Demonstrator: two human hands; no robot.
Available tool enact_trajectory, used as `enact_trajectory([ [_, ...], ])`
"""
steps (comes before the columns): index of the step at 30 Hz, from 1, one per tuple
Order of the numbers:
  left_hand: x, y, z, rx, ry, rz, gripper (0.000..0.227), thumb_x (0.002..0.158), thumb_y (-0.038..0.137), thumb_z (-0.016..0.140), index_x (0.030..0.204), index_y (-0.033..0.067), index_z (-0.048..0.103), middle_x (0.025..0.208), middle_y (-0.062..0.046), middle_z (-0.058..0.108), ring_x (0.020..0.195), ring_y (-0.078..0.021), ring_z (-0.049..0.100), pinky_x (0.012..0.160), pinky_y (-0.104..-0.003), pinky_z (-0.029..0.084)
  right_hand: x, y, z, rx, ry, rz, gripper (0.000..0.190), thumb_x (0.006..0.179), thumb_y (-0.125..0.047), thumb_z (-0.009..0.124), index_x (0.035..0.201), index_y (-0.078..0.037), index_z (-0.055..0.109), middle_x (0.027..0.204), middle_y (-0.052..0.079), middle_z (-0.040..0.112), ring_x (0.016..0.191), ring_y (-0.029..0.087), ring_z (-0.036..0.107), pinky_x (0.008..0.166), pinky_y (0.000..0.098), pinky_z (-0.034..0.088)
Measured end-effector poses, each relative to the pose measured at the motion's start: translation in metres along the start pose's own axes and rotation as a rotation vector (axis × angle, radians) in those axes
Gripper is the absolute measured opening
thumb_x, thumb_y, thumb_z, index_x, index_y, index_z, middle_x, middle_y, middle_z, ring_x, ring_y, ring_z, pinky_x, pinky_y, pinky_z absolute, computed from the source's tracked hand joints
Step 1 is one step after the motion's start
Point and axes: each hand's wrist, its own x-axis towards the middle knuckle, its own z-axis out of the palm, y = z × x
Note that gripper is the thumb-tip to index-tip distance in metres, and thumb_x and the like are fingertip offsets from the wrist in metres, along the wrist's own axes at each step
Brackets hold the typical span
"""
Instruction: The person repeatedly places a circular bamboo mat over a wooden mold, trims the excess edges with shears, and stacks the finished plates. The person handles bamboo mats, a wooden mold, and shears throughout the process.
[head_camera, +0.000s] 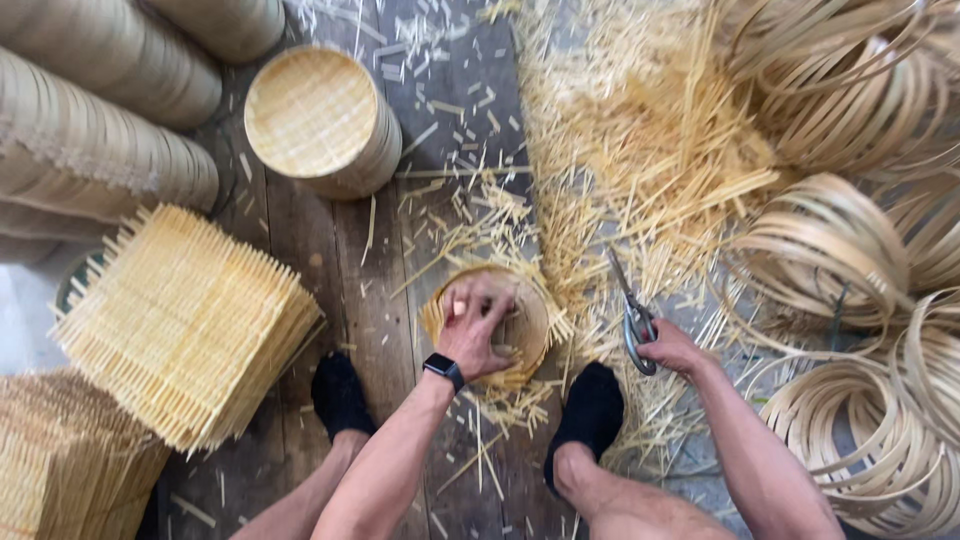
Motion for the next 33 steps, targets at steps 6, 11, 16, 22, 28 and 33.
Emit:
enact_trajectory([
  [6, -0.015, 0.036, 0.028, -0.062, 0.106, -0.504, 0.131, 0.061, 0.051, 0.092, 0.16, 0.0176, 0.014, 0.153, -0.036, 0.027, 0.122, -0.0551, 0.051, 0.091, -0.058, 0.053, -0.059, -0.053, 0.01, -0.345, 0.157, -0.111, 0.067, 0.086, -0.062, 0.073, 0.104, 0.002, 0.067, 0.097, 0.021, 0.067, 0.093, 0.037, 0.065, 0.086, 0.0463, 0.053],
  [11, -0.014, 0.034, 0.024, -0.061, 0.032, -0.372, 0.118, 0.066, 0.033, 0.085, 0.161, 0.0175, 0.017, 0.154, -0.031, 0.03, 0.118, -0.0496, 0.059, 0.09, -0.056, 0.054, -0.063, -0.098, 0.008, -0.47, 0.288, -0.33, 0.068, 0.08, -0.055, 0.072, 0.123, -0.004, 0.061, 0.12, 0.019, 0.058, 0.117, 0.037, 0.055, 0.096, 0.0479, 0.048],
  [16, -0.014, 0.037, 0.017, 0.003, -0.088, -0.243, 0.123, 0.06, 0.031, 0.087, 0.16, 0.0195, 0.017, 0.156, -0.028, 0.029, 0.115, -0.0464, 0.059, 0.097, -0.059, 0.047, -0.035, -0.114, 0.028, -0.735, 0.358, -0.344, 0.066, 0.081, -0.057, 0.072, 0.11, 0.001, 0.062, 0.109, 0.019, 0.061, 0.106, 0.034, 0.06, 0.089, 0.0454, 0.053],
  [22, -0.012, 0.032, 0.009, 0.008, -0.124, -0.19, 0.125, 0.058, 0.029, 0.087, 0.16, 0.0213, 0.016, 0.154, -0.028, 0.029, 0.122, -0.0471, 0.054, 0.1, -0.059, 0.043, -0.018, -0.101, 0.014, -0.784, 0.305, -0.35, 0.035, 0.097, -0.037, 0.059, 0.104, -0.004, 0.065, 0.098, 0.017, 0.065, 0.085, 0.026, 0.065, 0.067, 0.0426, 0.056],
  [28, -0.011, 0.026, 0.005, -0.014, -0.177, -0.12, 0.122, 0.059, 0.028, 0.086, 0.161, 0.0234, 0.02, 0.156, -0.027, 0.031, 0.123, -0.0446, 0.052, 0.104, -0.057, 0.041, -0.008, -0.116, 0.024, -0.859, 0.617, -0.588, 0.051, 0.076, -0.052, 0.07, 0.087, -0.002, 0.064, 0.083, 0.016, 0.064, 0.077, 0.028, 0.064, 0.061, 0.0395, 0.056],
  [33, -0.015, 0.018, -0.001, 0.012, -0.177, -0.021, 0.121, 0.053, 0.023, 0.087, 0.158, 0.0271, 0.028, 0.154, -0.021, 0.035, 0.131, -0.0391, 0.049, 0.104, -0.053, 0.038, -0.003, -0.101, 0.015, -0.897, 0.296, -0.396, 0.031, 0.1, -0.037, 0.061, 0.101, -0.007, 0.066, 0.095, 0.012, 0.065, 0.084, 0.021, 0.063, 0.066, 0.0359, 0.055],
])
